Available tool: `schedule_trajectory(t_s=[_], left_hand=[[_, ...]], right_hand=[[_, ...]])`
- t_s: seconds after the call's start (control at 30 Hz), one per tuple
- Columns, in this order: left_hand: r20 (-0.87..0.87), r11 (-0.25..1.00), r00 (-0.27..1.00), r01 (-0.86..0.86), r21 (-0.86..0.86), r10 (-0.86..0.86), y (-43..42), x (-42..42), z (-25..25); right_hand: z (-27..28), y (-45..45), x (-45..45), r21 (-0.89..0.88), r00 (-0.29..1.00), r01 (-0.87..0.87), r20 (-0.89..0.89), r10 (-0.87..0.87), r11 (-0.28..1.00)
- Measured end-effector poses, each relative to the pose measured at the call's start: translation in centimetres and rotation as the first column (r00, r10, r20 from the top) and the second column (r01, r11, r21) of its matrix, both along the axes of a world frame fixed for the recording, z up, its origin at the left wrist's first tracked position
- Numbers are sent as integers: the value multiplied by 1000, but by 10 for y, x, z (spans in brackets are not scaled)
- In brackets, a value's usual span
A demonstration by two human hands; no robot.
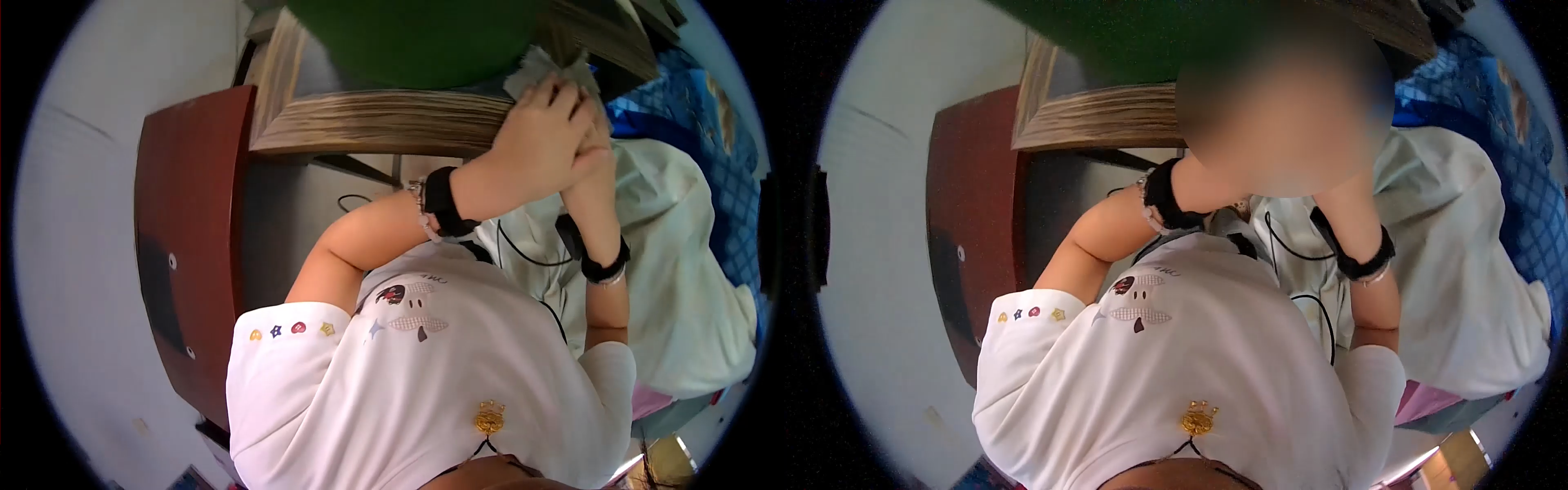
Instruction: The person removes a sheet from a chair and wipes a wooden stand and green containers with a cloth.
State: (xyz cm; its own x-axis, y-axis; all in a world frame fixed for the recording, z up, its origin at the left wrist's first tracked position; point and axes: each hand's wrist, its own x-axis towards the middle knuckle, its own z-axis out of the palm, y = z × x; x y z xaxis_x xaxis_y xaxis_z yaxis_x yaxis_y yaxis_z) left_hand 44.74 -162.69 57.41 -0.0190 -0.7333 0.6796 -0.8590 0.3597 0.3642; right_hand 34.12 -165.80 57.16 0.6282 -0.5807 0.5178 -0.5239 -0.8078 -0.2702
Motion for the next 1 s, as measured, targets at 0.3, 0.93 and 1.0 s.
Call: schedule_trajectory(t_s=[0.3, 0.93, 1.0], left_hand=[[-36, 989, 995, 96, 115, -92, 74, 69, 9], [-235, 949, 972, 67, 307, 7, 154, 275, 6], [-123, 967, 991, -20, 252, 53, 153, 272, 0]], right_hand=[[4, 70, 62, -116, 965, -25, -264, -7, 993], [-10, 125, 278, -110, 973, -232, -24, 231, 967], [-12, 125, 276, -124, 980, -195, -58, 189, 973]])
